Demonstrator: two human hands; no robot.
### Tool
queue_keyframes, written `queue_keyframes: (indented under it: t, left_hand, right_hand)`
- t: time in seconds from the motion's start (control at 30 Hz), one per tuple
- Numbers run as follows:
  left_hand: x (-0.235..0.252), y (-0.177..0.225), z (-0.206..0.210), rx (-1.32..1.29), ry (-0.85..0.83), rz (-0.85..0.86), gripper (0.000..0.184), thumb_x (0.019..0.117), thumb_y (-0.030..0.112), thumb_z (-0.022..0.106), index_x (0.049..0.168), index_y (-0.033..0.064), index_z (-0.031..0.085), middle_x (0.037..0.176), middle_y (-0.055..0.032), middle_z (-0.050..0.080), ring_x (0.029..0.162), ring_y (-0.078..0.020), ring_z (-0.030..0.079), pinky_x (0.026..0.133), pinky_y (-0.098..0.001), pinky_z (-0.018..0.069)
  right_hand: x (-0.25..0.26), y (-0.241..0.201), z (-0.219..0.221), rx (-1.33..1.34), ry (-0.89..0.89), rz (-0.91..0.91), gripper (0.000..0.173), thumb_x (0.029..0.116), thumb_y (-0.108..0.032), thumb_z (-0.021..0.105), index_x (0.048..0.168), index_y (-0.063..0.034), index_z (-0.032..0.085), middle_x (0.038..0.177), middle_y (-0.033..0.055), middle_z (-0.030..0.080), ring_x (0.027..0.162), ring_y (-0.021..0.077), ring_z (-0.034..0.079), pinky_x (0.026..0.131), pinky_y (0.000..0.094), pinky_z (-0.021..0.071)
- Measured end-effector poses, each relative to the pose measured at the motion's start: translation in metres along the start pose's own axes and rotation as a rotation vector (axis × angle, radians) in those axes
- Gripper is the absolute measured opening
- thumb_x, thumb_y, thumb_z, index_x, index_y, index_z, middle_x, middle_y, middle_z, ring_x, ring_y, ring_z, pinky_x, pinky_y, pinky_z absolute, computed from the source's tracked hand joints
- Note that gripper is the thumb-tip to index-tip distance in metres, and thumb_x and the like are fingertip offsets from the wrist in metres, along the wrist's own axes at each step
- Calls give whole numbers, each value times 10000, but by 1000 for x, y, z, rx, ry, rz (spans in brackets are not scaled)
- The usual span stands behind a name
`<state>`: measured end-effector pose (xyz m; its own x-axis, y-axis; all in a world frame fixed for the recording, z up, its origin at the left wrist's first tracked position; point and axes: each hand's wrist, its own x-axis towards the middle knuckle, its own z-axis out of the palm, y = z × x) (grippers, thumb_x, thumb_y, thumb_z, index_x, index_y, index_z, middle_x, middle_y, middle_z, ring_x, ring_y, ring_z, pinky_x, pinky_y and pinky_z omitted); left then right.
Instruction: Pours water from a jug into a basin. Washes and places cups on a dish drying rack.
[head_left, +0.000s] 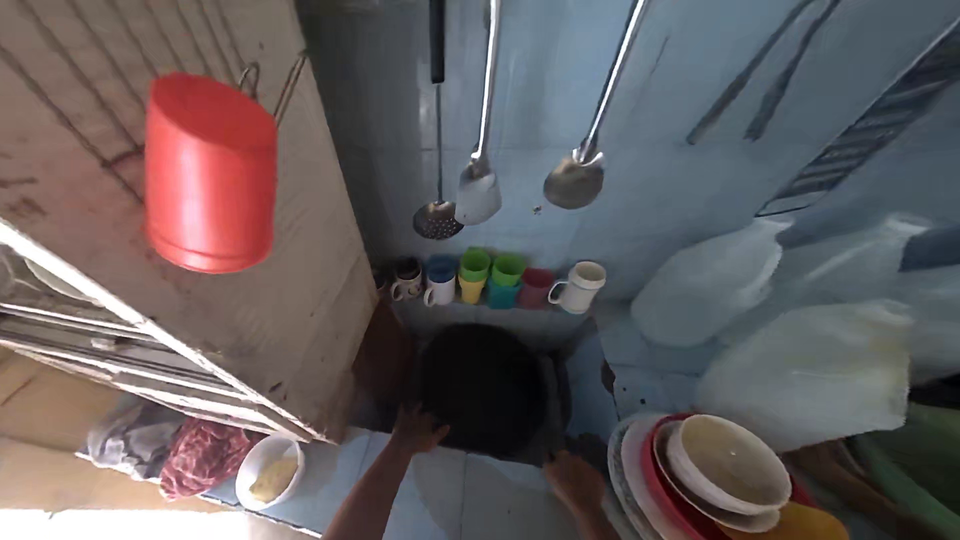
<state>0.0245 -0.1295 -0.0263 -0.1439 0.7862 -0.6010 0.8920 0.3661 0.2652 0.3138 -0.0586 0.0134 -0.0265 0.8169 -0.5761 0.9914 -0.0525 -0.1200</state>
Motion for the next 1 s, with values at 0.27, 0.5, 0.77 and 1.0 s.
queue_keyframes:
  t: [0.27,0.5,0.77,1.0]
  left_hand:
    - [-9,10,-5,117,29,-134,846,1024,712,193,1455,84,560,1579,-108,467,1560,-351,211,1220,-672,-80]
    - [-12,12,-8,142,27,-169,919,1006,742,176,1442,29,558,1549,-157,493,1552,-374,230,1232,-660,-55]
    - [-18,0,-21,120,1,-89,897,994,758,249,1384,39,619,1498,-163,549,1534,-372,281,1242,-641,-47]
    - [-23,-10,-5,78,203,41,674,1016,649,401,1254,105,720,1363,-128,657,1433,-329,453,1259,-581,93]
  right_hand:
    - [6,7,2,11,-24,-54,546,1086,-480,357,1255,-88,698,1300,172,684,1276,342,613,1043,562,467]
    - [2,3,-3,24,-40,-38,499,1070,-461,433,1310,-94,671,1336,170,668,1298,346,598,1069,567,448]
    - [11,8,-2,124,-40,-74,425,1048,-384,513,1323,-102,669,1342,186,662,1281,381,604,1049,600,459]
    - [30,-64,-71,652,257,-405,433,1054,-291,579,1417,-55,590,1384,192,624,1264,320,619,1093,481,484]
